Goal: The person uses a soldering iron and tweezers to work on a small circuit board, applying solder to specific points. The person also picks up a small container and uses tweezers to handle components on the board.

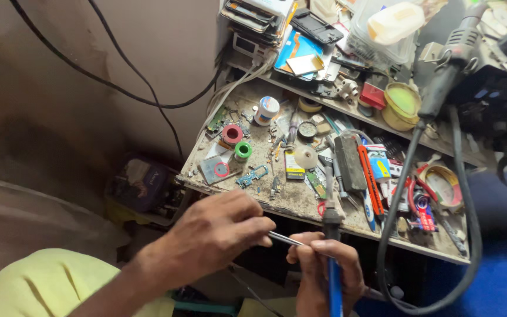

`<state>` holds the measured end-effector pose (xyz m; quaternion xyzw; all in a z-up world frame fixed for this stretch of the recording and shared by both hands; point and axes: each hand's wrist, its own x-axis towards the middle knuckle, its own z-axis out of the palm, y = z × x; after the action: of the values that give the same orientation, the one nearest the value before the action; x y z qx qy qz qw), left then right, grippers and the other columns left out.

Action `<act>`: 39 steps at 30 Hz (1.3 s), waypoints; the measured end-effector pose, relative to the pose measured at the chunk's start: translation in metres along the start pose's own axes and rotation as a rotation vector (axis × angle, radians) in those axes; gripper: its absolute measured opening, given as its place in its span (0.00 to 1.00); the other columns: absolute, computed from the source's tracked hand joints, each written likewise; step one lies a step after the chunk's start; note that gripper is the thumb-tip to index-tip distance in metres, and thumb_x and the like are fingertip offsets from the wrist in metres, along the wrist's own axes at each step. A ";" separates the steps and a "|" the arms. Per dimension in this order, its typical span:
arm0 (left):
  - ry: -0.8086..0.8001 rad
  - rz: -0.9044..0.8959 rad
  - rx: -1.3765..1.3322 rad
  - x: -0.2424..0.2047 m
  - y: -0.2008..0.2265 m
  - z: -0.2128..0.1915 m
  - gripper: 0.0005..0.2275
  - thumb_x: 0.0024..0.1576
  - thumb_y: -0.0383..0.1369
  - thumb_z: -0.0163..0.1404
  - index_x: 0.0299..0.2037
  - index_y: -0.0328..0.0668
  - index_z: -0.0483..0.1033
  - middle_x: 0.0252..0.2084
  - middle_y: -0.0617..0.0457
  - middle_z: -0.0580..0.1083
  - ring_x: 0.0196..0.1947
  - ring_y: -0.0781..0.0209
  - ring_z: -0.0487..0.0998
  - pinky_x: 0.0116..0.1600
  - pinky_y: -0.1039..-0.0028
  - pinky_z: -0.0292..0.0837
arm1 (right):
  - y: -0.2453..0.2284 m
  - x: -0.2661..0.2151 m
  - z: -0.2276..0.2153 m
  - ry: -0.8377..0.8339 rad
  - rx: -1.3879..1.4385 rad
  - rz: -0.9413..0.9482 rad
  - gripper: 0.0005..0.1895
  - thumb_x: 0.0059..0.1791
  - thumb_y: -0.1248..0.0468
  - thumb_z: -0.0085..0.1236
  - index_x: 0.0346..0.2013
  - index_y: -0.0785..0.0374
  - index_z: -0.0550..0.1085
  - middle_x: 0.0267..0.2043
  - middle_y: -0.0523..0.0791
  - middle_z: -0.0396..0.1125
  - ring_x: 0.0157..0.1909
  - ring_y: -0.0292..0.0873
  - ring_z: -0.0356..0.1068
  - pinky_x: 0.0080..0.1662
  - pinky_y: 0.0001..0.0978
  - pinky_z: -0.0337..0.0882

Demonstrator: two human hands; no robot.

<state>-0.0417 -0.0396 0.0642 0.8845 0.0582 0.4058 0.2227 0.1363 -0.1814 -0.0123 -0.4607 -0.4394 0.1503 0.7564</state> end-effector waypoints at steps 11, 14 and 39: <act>-0.067 0.053 0.119 -0.008 0.008 -0.002 0.06 0.56 0.32 0.57 0.37 0.38 0.75 0.36 0.52 0.71 0.40 0.54 0.75 0.43 0.64 0.72 | -0.040 0.000 -0.021 -0.092 -0.432 -0.148 0.21 0.47 0.73 0.65 0.51 0.62 0.67 0.51 0.58 0.74 0.51 0.44 0.78 0.55 0.36 0.78; -0.136 0.090 0.143 -0.005 0.012 0.001 0.07 0.55 0.32 0.57 0.38 0.37 0.76 0.36 0.51 0.71 0.39 0.55 0.73 0.45 0.64 0.72 | -0.045 -0.002 -0.021 -0.247 -0.692 -0.323 0.23 0.40 0.70 0.68 0.46 0.64 0.69 0.47 0.59 0.73 0.51 0.50 0.75 0.54 0.38 0.73; -0.385 -0.428 0.406 0.120 -0.136 0.021 0.12 0.62 0.30 0.49 0.54 0.32 0.72 0.55 0.41 0.70 0.56 0.46 0.70 0.63 0.58 0.66 | -0.015 -0.015 -0.076 0.097 -0.394 -0.060 0.16 0.51 0.75 0.58 0.50 0.62 0.65 0.46 0.59 0.75 0.34 0.35 0.74 0.39 0.26 0.78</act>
<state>0.0638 0.1085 0.0753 0.9387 0.2790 0.1558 0.1291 0.1857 -0.2418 -0.0225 -0.5931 -0.4369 0.0162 0.6760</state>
